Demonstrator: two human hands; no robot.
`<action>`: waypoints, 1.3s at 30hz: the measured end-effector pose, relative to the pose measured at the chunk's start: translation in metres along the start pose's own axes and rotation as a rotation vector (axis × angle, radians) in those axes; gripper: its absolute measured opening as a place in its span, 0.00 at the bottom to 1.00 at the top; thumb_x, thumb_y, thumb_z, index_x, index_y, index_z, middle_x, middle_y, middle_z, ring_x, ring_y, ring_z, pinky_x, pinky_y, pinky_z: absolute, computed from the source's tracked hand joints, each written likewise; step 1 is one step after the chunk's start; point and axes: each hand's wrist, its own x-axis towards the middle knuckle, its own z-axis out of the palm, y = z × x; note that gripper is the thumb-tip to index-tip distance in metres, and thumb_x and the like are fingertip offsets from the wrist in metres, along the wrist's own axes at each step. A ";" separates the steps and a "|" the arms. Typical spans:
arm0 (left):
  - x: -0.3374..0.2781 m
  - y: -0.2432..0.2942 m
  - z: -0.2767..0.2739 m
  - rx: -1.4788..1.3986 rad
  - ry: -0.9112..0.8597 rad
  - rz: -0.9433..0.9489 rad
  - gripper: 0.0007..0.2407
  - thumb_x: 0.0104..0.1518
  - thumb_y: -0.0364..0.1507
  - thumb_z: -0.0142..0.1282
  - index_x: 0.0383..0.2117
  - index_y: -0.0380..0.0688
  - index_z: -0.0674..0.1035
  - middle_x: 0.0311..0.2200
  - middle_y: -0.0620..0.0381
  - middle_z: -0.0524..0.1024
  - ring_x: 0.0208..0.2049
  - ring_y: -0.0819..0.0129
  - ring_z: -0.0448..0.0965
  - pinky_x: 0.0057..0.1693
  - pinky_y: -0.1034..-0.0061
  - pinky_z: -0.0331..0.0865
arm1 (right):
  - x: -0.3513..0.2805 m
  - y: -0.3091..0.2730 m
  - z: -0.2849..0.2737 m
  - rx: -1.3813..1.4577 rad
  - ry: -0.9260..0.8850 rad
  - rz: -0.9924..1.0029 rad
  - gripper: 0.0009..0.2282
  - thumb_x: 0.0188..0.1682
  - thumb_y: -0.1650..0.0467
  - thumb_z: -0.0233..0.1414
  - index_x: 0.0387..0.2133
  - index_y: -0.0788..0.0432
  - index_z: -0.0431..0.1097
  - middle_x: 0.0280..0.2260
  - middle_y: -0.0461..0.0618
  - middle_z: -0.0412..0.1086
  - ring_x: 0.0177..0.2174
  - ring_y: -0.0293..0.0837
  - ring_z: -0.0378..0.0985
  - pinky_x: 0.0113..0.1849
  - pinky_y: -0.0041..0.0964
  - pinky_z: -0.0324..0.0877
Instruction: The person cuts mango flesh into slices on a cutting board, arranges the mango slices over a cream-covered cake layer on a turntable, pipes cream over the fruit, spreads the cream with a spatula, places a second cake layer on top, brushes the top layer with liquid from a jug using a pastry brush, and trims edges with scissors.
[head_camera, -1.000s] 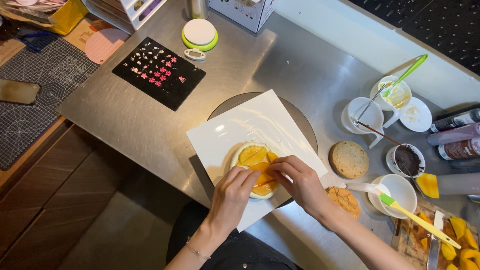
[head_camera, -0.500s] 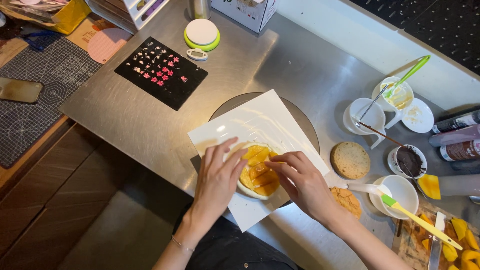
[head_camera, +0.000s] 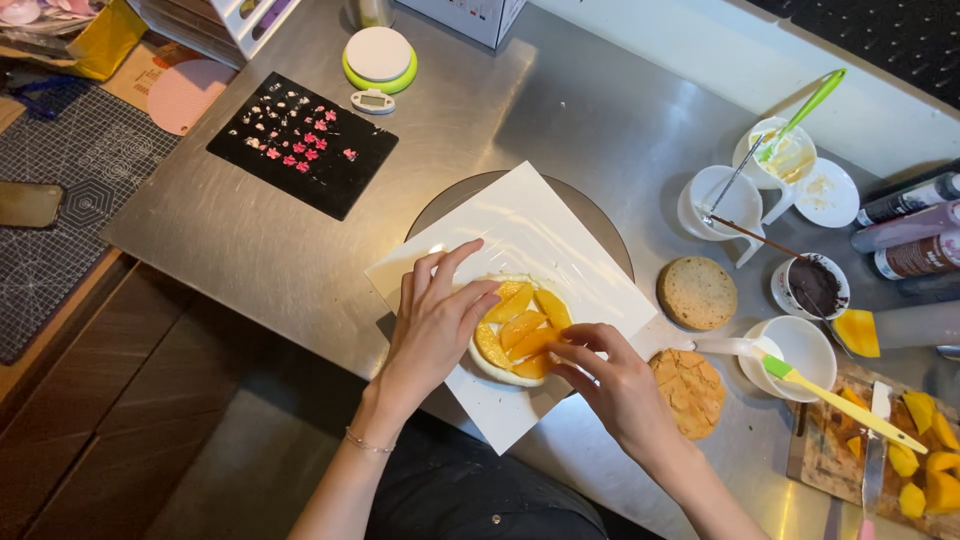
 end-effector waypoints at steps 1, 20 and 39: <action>0.002 -0.001 -0.006 -0.043 -0.101 0.005 0.13 0.57 0.36 0.59 0.40 0.41 0.86 0.63 0.51 0.66 0.58 0.55 0.61 0.61 0.61 0.57 | -0.001 -0.001 0.000 -0.029 -0.005 0.019 0.11 0.41 0.73 0.62 0.39 0.57 0.80 0.45 0.49 0.73 0.36 0.41 0.81 0.38 0.32 0.79; 0.018 -0.013 -0.022 -0.007 -0.388 0.126 0.29 0.30 0.39 0.79 0.43 0.41 0.85 0.68 0.56 0.61 0.63 0.56 0.57 0.64 0.59 0.57 | -0.010 -0.017 0.029 -0.022 0.243 0.225 0.19 0.38 0.73 0.65 0.45 0.59 0.77 0.45 0.47 0.73 0.38 0.41 0.79 0.39 0.31 0.76; 0.016 -0.003 -0.011 0.043 -0.319 0.179 0.27 0.33 0.42 0.77 0.40 0.39 0.85 0.61 0.46 0.67 0.60 0.48 0.62 0.54 0.61 0.61 | 0.001 0.013 0.009 -0.044 0.303 0.087 0.06 0.42 0.73 0.65 0.33 0.60 0.81 0.36 0.51 0.78 0.40 0.49 0.82 0.41 0.38 0.78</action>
